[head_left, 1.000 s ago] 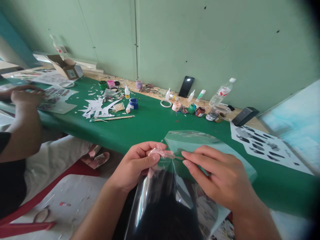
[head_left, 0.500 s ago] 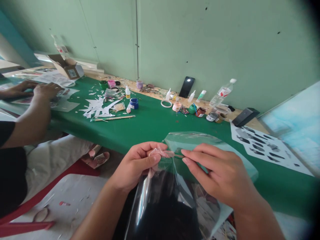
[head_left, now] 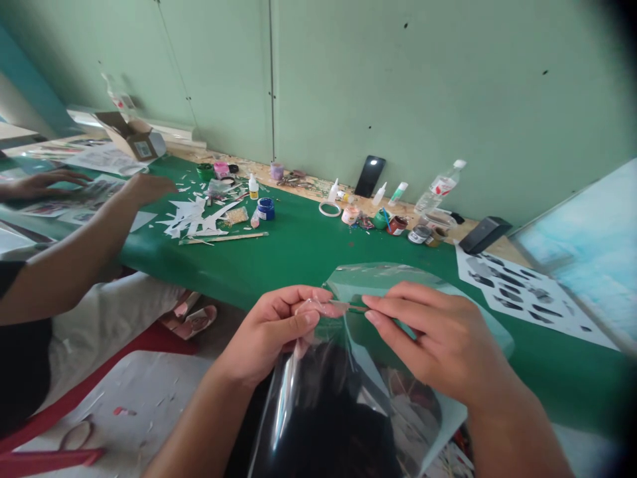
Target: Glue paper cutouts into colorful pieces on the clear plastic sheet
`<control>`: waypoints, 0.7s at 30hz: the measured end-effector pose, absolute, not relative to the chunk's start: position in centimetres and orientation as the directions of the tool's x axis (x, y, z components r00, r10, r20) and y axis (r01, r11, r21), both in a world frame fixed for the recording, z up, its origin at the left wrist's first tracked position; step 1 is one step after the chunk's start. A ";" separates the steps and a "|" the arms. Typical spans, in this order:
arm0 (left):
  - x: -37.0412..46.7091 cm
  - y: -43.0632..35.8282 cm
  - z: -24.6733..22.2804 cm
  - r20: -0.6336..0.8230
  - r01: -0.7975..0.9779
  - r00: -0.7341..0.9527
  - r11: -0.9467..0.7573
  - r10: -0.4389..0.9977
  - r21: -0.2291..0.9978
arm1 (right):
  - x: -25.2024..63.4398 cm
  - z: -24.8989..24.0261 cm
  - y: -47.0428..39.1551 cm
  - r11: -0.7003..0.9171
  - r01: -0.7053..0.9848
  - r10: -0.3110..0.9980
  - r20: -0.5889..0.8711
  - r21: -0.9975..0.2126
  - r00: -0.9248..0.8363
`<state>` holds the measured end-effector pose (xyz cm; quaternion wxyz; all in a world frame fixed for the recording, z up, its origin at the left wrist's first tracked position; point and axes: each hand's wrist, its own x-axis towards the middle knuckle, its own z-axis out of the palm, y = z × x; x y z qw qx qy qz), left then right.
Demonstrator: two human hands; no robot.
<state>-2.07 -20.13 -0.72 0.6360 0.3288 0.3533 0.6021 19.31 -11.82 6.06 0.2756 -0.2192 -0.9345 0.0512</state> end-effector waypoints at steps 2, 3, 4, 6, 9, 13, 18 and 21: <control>-2.1 -20.2 -0.7 -0.049 -0.537 0.029 0.057 0.998 0.841 | 19.4 6.1 -11.7 0.898 0.382 0.438 0.505 -0.216 -0.744; -2.1 -20.2 -0.7 -0.047 -0.540 0.029 0.055 0.998 0.840 | 19.4 6.1 -11.7 0.897 0.382 0.440 0.506 -0.220 -0.742; -2.1 -20.2 -0.7 -0.046 -0.542 0.027 0.053 0.999 0.839 | 19.3 6.1 -11.7 0.897 0.380 0.442 0.500 -0.227 -0.745; -2.1 -20.1 -0.8 -0.048 -0.546 0.019 0.051 0.999 0.836 | 19.2 6.2 -11.7 0.899 0.367 0.438 0.483 -0.238 -0.758; -2.1 -20.1 -1.0 -0.057 -0.551 0.014 0.056 0.998 0.833 | 19.1 6.1 -11.7 0.902 0.357 0.432 0.468 -0.245 -0.771; -2.1 -20.1 -1.0 -0.051 -0.550 0.022 0.055 0.998 0.833 | 19.3 6.0 -11.5 0.898 0.368 0.441 0.482 -0.243 -0.757; -2.2 -20.1 -1.0 -0.041 -0.544 0.025 0.048 0.999 0.838 | 19.2 6.0 -11.5 0.902 0.351 0.430 0.485 -0.250 -0.761; -2.3 -20.0 -1.0 -0.044 -0.538 0.026 0.051 0.999 0.841 | 19.1 5.9 -11.2 0.904 0.346 0.427 0.492 -0.251 -0.759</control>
